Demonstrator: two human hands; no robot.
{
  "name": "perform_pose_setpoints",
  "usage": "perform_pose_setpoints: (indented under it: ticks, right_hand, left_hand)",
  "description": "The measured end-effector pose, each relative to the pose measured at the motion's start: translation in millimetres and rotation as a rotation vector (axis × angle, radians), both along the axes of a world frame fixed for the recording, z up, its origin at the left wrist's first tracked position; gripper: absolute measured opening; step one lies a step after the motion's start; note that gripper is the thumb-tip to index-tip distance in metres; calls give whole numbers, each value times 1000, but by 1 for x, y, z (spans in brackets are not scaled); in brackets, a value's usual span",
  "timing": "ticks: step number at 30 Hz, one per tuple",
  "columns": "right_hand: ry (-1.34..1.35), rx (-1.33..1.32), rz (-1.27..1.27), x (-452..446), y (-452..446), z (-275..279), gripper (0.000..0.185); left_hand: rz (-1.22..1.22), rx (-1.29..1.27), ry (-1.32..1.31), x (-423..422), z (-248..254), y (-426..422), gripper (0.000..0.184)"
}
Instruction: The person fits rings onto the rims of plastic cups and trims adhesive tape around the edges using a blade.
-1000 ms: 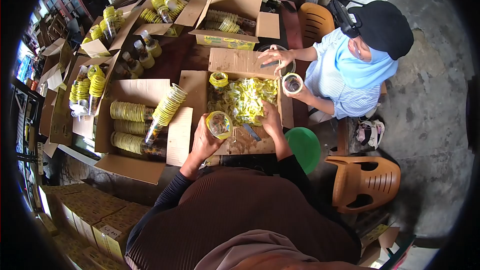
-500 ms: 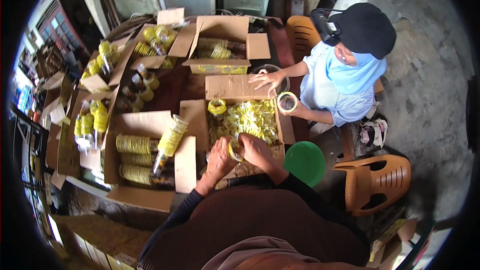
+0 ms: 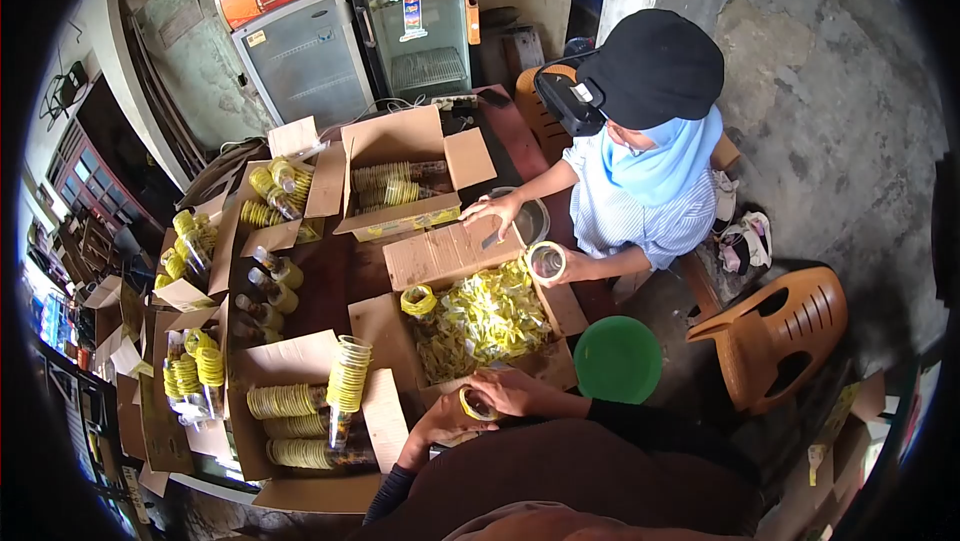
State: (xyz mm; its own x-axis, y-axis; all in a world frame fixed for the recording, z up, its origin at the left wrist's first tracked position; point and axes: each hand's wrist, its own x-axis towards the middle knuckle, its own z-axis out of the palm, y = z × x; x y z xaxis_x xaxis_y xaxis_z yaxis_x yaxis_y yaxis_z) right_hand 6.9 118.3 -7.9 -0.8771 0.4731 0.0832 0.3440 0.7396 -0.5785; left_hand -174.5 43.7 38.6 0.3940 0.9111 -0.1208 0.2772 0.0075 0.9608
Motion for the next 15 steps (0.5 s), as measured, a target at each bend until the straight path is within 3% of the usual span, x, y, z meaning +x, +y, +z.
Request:
perform_pose_setpoints:
  ticks: [3,5,7,9,11,15]
  right_hand:
    - [-21,-32,-52,0,-3,-5,25]
    - [-1,-32,-78,0,-3,-2,26]
    - [-40,-26,-75,3,3,7,30]
    - [-66,-21,-90,4,8,10,31]
    - [-81,-20,-111,3,10,12,32]
    - [-218,-94,-120,5,14,18,24]
  left_hand:
    - [-48,-48,228,-1,-18,6,60]
    - [-54,-35,156,-2,-28,7,65]
    - [6,-143,215,5,-10,13,57]
    - [5,-223,141,6,-34,17,60]
    - [31,89,307,7,-53,18,60]
    - [20,109,290,2,-47,24,56]
